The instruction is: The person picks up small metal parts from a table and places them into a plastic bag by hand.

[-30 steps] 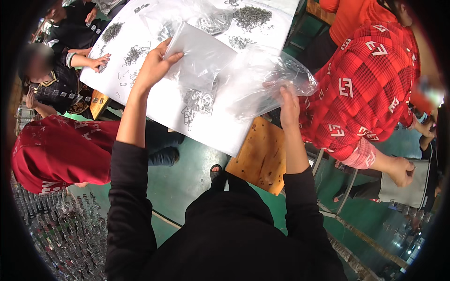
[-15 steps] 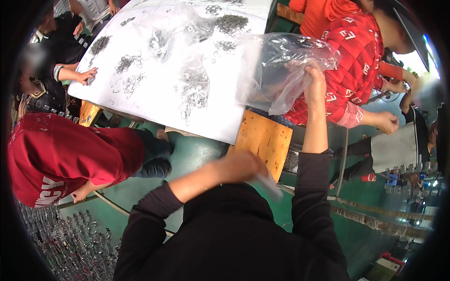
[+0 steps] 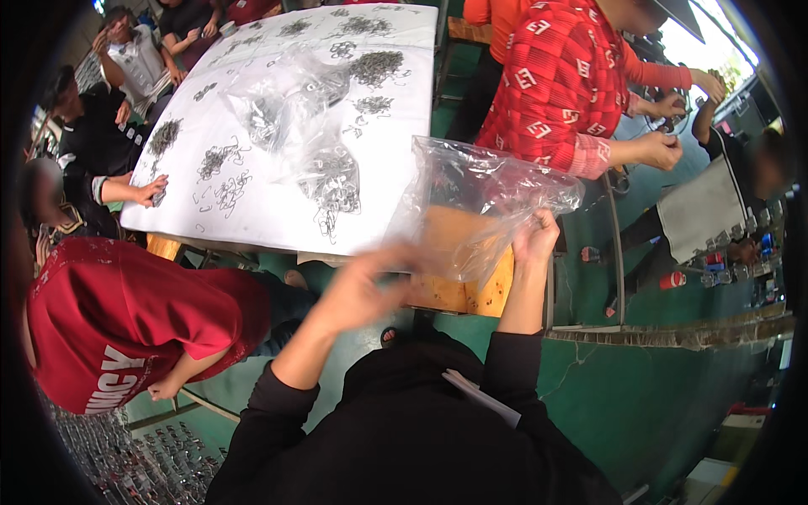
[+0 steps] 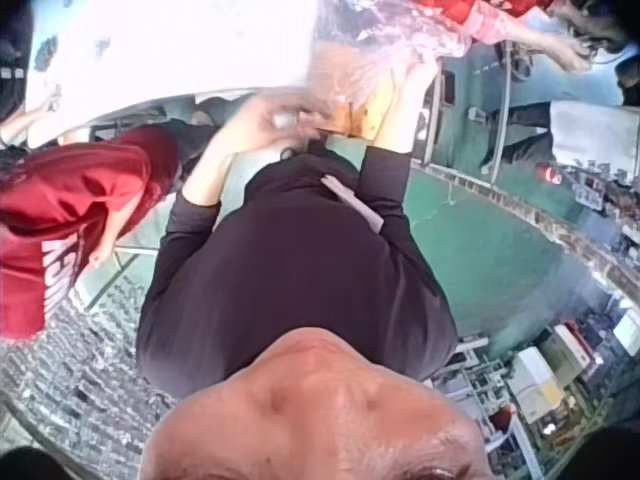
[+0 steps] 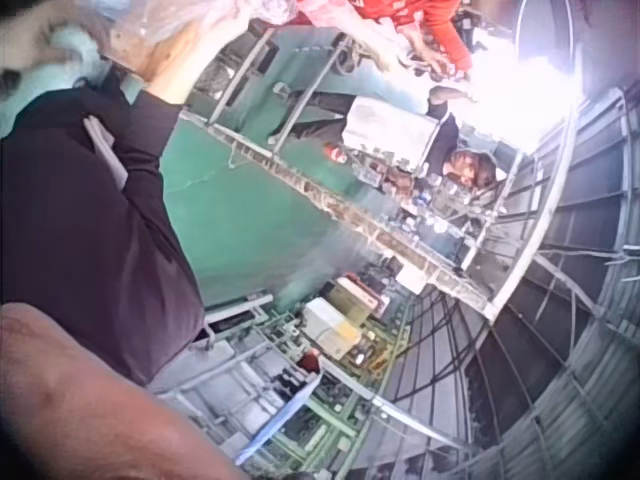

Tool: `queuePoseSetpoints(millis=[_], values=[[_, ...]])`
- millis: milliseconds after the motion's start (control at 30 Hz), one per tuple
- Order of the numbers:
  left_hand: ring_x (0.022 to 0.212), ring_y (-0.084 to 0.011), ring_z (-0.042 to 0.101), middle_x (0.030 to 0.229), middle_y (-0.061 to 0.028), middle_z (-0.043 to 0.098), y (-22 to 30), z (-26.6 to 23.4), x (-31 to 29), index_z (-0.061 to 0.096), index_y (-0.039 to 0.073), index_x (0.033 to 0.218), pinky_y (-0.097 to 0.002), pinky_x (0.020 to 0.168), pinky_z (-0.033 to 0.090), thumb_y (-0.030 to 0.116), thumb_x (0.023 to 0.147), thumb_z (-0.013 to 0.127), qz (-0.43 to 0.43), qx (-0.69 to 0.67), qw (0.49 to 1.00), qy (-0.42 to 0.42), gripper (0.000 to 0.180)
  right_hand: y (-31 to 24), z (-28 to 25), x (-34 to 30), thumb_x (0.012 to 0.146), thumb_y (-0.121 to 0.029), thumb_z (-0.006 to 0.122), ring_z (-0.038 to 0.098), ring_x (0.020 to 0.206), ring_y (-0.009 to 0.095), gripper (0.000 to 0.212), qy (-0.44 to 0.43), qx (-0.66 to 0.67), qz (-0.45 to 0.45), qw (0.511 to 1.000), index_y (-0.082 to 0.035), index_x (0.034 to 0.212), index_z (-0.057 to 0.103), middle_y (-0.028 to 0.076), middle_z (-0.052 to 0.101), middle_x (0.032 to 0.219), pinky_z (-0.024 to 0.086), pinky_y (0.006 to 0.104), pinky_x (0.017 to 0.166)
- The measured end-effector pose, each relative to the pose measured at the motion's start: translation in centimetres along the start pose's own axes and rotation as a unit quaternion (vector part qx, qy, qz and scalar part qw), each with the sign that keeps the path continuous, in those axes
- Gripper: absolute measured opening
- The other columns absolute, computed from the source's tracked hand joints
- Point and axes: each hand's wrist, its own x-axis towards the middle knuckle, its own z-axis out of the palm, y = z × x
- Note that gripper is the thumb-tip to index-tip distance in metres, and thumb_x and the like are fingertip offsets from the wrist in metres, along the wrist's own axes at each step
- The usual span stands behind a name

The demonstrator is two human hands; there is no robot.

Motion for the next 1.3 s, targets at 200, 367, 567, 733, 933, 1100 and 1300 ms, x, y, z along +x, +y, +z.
queuePoseSetpoints(millis=[200,367,567,733,933,1100,1300], values=[[0.097,-0.0176,0.052,0.106,-0.0099,0.056,-3.4,-2.2,5.0,0.053,0.003,0.109,-0.0288,0.082,0.042,0.012,0.080,0.059,-0.036,-0.012,0.983,0.182,0.031,-0.3,0.1,-3.8,0.065,-0.007,0.044,0.052,0.090,0.032,0.041,-0.040,0.067,0.018,0.997,-0.001,0.105,0.049,0.013,0.055,0.091,0.035,0.0537,0.091],[0.065,-0.0118,0.055,0.075,-0.0046,0.059,-5.8,0.5,7.2,0.058,0.002,0.096,-0.0243,0.060,0.044,0.014,0.084,0.055,-0.095,-0.084,0.987,0.096,0.018,-1.0,-6.0,-4.4,0.067,-0.006,0.046,0.053,0.087,0.024,0.040,0.096,-0.183,0.051,0.977,-0.002,0.107,0.047,0.012,0.054,0.093,0.042,0.0422,0.084],[0.048,-0.0099,0.046,0.056,-0.0038,0.052,-3.2,1.4,8.4,0.060,0.003,0.094,-0.0265,0.048,0.038,0.015,0.086,0.051,0.011,0.267,0.962,0.064,0.018,-4.0,0.9,-6.6,0.079,-0.002,0.053,0.054,0.087,0.014,0.027,0.152,-0.511,-0.289,0.795,-0.003,0.106,0.049,0.007,0.056,0.095,0.043,0.0267,0.077],[0.052,-0.0137,0.051,0.062,-0.0080,0.055,-2.6,2.5,8.3,0.060,0.004,0.100,-0.0270,0.054,0.042,0.012,0.085,0.051,0.060,0.175,0.976,-0.116,0.019,-4.1,5.7,-7.4,0.084,-0.007,0.053,0.049,0.105,0.014,0.024,-0.137,-0.443,-0.105,0.880,-0.002,0.107,0.053,0.006,0.054,0.109,0.036,0.0264,0.091],[0.094,-0.0245,0.049,0.093,-0.0088,0.056,-2.8,2.4,9.4,0.061,0.004,0.095,-0.0314,0.082,0.039,0.008,0.081,0.052,0.085,0.206,0.959,-0.178,0.017,-5.3,5.4,-7.8,0.081,-0.010,0.057,0.052,0.093,0.010,0.031,-0.243,-0.417,0.153,0.862,0.000,0.110,0.052,0.005,0.057,0.100,0.040,0.0238,0.082],[0.108,-0.0252,0.042,0.109,-0.0079,0.051,-2.9,3.3,10.4,0.061,0.004,0.091,-0.0355,0.094,0.032,0.008,0.080,0.053,0.120,0.182,0.960,-0.174,0.014,-5.8,4.2,-6.6,0.082,-0.018,0.060,0.054,0.078,0.008,0.025,-0.246,-0.369,0.246,0.862,0.000,0.100,0.055,0.001,0.058,0.085,0.043,0.0212,0.068],[0.119,-0.0277,0.034,0.122,-0.0090,0.044,-3.9,2.8,11.0,0.060,0.005,0.089,-0.0407,0.102,0.024,0.007,0.078,0.055,0.162,0.211,0.954,-0.138,0.012,-3.4,2.1,-5.1,0.086,-0.027,0.053,0.051,0.071,0.012,0.024,-0.276,-0.175,0.282,0.902,-0.003,0.090,0.054,0.002,0.054,0.078,0.042,0.0241,0.065]])
